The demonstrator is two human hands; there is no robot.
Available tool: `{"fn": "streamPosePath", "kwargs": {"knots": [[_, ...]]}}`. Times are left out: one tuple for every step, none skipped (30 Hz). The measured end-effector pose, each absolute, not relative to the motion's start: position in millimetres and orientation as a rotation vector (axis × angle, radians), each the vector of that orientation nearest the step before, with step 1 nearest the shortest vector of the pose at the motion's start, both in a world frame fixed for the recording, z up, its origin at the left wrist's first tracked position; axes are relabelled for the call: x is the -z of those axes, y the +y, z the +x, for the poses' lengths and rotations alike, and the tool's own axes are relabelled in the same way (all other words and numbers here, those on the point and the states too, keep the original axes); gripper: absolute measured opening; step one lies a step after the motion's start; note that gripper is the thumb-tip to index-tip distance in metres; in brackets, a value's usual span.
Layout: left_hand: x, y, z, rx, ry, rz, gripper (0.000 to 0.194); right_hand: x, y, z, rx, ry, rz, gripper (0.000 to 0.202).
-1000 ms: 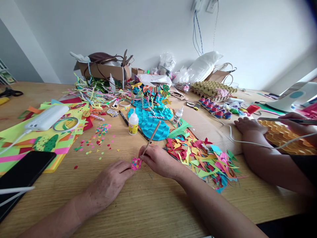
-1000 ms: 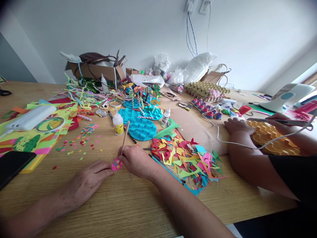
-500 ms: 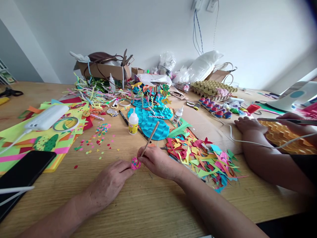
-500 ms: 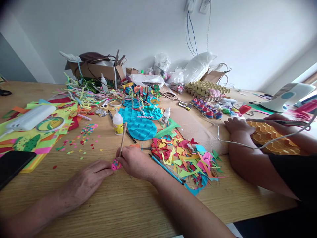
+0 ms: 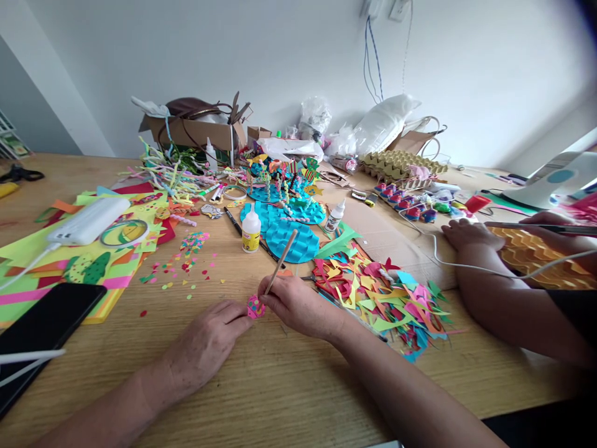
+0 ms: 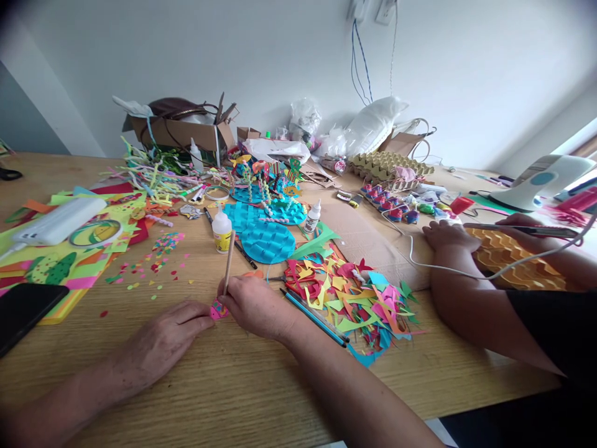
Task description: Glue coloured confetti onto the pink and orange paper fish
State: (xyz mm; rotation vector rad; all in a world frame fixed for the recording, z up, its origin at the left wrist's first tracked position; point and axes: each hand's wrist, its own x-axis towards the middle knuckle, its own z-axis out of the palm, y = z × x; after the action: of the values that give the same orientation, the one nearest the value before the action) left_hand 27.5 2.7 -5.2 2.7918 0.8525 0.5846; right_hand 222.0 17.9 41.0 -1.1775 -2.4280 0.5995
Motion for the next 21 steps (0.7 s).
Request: {"fn": "streamPosePath", "kwargs": {"knots": [[4.9, 2.8, 27.6, -0.579, 0.853, 2.791, 0.032, -41.8, 17.9, 222.2, -0.604, -2.431, -1.177, 0.011], [4.7, 3.0, 27.8, -0.575, 0.856, 2.790, 0.031, -42.5, 17.7, 222.3, -0.612, -2.424, -1.177, 0.011], [4.8, 3.1, 27.9, -0.575, 0.858, 2.790, 0.031, -43.0, 17.4, 222.1, -0.620, -2.406, -1.176, 0.011], [4.9, 3.2, 28.0, -0.580, 0.858, 2.788, 0.032, -43.2, 17.1, 221.7, -0.627, -2.384, -1.176, 0.011], [5.2, 3.2, 28.1, -0.590, 0.857, 2.787, 0.032, -42.7, 16.9, 221.1, -0.635, -2.363, -1.176, 0.011], [5.5, 3.2, 28.1, -0.600, 0.854, 2.787, 0.032, -41.7, 16.7, 220.2, -0.643, -2.348, -1.176, 0.011], [5.8, 3.1, 28.1, -0.607, 0.852, 2.786, 0.031, -40.3, 16.7, 219.3, -0.650, -2.345, -1.173, 0.011], [5.9, 3.0, 28.0, -0.610, 0.853, 2.786, 0.031, -38.6, 16.8, 218.4, -0.655, -2.350, -1.171, 0.011], [6.0, 2.9, 27.9, -0.606, 0.858, 2.785, 0.031, -36.9, 17.0, 217.6, -0.657, -2.360, -1.167, 0.011], [6.0, 2.8, 27.7, -0.600, 0.862, 2.785, 0.031, -35.5, 17.3, 216.9, -0.659, -2.370, -1.167, 0.011], [5.9, 2.6, 27.6, -0.592, 0.866, 2.784, 0.031, -34.6, 17.6, 216.5, -0.660, -2.379, -1.169, 0.011], [5.7, 2.6, 27.5, -0.586, 0.871, 2.784, 0.031, -34.4, 17.8, 216.3, -0.660, -2.386, -1.173, 0.011], [5.6, 2.6, 27.5, -0.586, 0.873, 2.784, 0.031, -34.8, 17.9, 216.3, -0.662, -2.391, -1.175, 0.011], [5.5, 2.6, 27.5, -0.589, 0.874, 2.785, 0.031, -35.7, 18.0, 216.5, -0.663, -2.390, -1.175, 0.011], [5.4, 2.7, 27.6, -0.591, 0.873, 2.785, 0.031, -36.9, 18.0, 216.8, -0.664, -2.385, -1.178, 0.011], [5.3, 2.8, 27.7, -0.593, 0.871, 2.787, 0.031, -38.0, 17.9, 217.1, -0.665, -2.374, -1.183, 0.011], [5.1, 2.9, 27.8, -0.593, 0.869, 2.789, 0.031, -38.8, 17.8, 217.4, -0.666, -2.363, -1.184, 0.011], [4.9, 3.0, 27.9, -0.591, 0.867, 2.795, 0.031, -39.1, 17.7, 217.6, -0.665, -2.355, -1.182, 0.011], [4.5, 3.0, 28.1, -0.587, 0.865, 2.802, 0.030, -39.0, 17.6, 217.7, -0.666, -2.355, -1.178, 0.010], [4.1, 3.0, 28.2, -0.580, 0.864, 2.811, 0.030, -38.5, 17.6, 217.6, -0.664, -2.362, -1.172, 0.010], [3.6, 2.9, 28.4, -0.574, 0.866, 2.819, 0.030, -37.7, 17.6, 217.6, -0.661, -2.376, -1.165, 0.011]]}}
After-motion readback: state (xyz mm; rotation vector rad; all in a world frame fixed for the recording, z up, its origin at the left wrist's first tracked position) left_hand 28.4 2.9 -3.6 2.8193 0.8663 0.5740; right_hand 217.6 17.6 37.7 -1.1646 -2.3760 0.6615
